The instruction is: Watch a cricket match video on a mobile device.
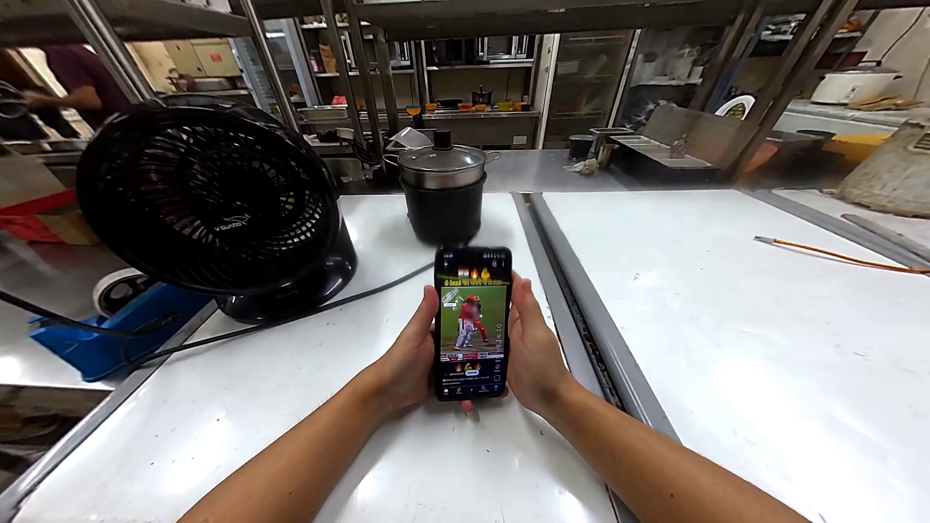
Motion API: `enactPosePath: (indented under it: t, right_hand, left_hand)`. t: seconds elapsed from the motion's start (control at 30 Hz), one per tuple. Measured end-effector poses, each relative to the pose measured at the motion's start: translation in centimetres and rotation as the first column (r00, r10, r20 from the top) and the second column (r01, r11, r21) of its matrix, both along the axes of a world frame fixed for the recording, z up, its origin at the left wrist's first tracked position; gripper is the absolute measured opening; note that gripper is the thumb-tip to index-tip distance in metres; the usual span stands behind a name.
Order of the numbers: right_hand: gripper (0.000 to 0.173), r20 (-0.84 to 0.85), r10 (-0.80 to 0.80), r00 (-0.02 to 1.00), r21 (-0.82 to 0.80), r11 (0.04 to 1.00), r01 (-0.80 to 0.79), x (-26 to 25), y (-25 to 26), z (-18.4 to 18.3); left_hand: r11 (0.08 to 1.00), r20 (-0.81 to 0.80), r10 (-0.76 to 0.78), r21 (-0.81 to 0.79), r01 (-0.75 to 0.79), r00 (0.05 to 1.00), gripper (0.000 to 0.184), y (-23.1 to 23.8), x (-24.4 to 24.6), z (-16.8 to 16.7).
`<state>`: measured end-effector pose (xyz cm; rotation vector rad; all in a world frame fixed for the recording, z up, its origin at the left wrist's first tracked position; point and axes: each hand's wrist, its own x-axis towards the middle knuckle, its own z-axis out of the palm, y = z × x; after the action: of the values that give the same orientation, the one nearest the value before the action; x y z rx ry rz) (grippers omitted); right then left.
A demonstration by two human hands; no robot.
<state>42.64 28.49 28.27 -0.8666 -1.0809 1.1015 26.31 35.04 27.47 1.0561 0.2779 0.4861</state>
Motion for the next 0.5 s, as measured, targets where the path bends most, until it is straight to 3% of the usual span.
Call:
enactPosePath:
  t: [0.5]
  right_hand:
    - [0.067,-0.002,0.002,1.000,-0.003,1.000,-0.002,0.05,0.05,-0.11]
  left_hand:
    - [1.000,-0.004,-0.016,-0.018,0.016,1.000,0.088,-0.01,-0.02,-0.03]
